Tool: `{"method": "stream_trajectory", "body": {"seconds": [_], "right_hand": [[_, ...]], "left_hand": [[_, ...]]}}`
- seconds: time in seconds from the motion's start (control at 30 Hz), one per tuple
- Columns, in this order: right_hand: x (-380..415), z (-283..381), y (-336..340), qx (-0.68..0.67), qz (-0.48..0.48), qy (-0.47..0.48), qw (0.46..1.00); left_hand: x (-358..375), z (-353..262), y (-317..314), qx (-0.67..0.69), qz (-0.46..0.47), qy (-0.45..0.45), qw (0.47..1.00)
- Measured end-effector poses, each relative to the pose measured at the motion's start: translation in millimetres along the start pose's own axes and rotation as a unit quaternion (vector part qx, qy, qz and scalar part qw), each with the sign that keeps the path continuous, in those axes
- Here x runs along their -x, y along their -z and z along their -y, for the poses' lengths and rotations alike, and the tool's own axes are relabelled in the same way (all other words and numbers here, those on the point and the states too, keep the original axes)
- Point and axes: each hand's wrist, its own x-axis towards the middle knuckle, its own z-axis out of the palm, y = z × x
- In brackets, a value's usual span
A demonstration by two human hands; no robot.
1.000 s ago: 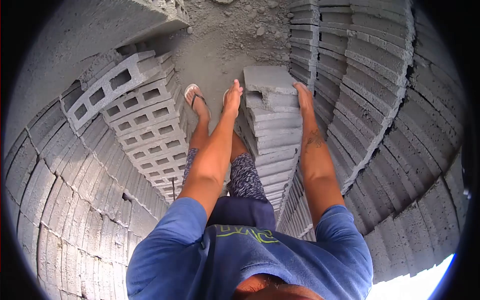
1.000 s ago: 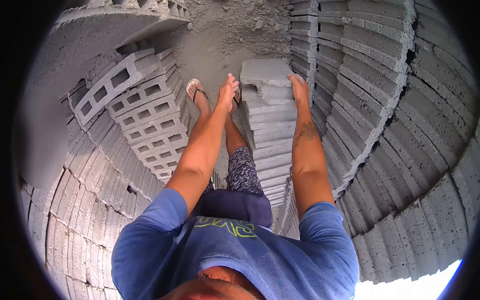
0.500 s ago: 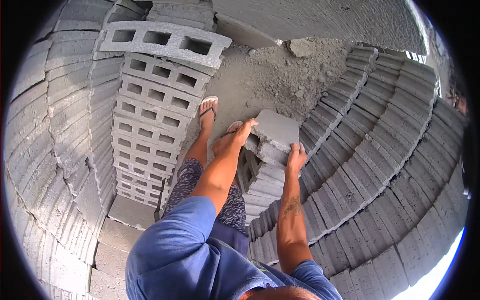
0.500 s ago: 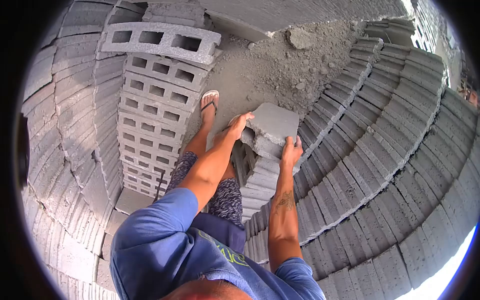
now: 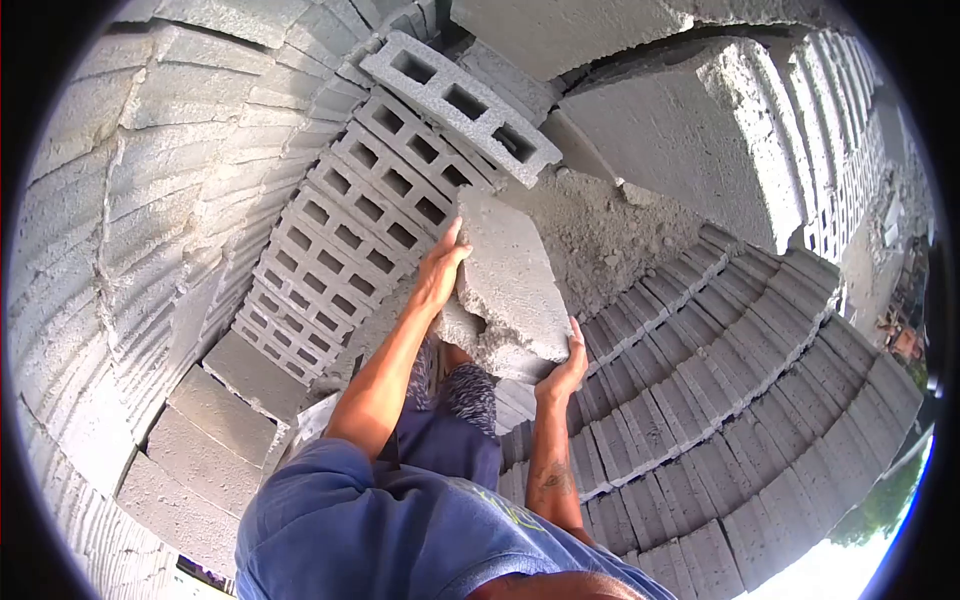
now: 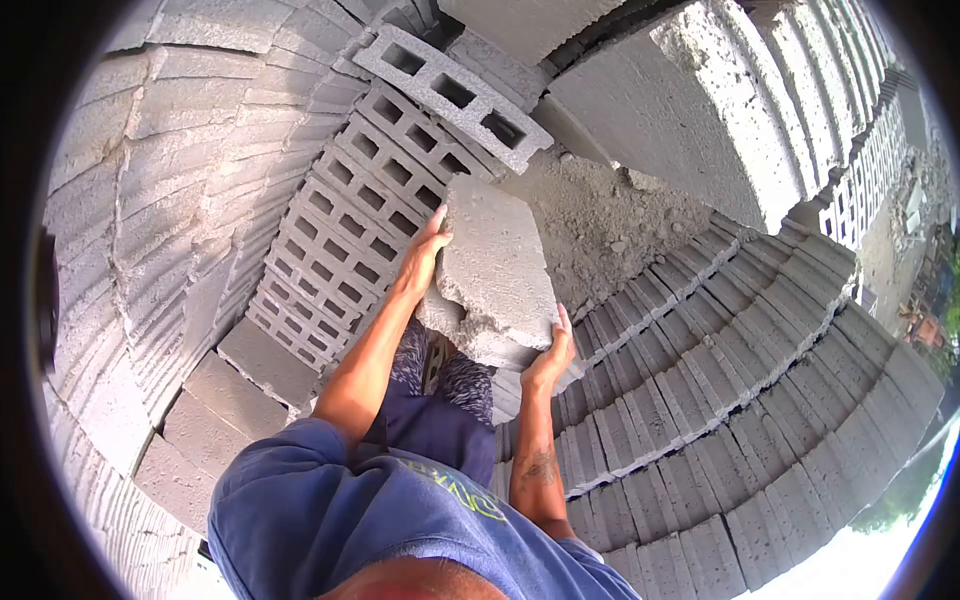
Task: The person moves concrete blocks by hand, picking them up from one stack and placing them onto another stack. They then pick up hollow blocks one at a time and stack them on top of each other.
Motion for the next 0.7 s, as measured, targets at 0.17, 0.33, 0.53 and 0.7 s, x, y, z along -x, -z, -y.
{"method": "stream_trajectory", "body": {"seconds": [0.17,0.33,0.53,0.7], "right_hand": [[-50.7,-66.0,-84.2,-0.207,0.107,-0.138,0.963],[-130.9,-123.7,-185.6,-0.232,0.100,-0.261,0.932],[-180.3,-156.4,-212.0,-0.177,0.064,-0.258,0.948],[-169.5,-134.7,-191.6,-0.192,0.165,-0.272,0.929]], "left_hand": [[-13.5,-93.3,44.1,-0.215,-0.100,-0.019,0.971],[-73.9,-92.1,56.0,-0.401,-0.213,-0.143,0.880],[-111.8,-29.3,19.6,-0.479,-0.181,-0.155,0.845],[-100.0,-9.2,46.8,-0.395,-0.192,-0.281,0.853]]}}
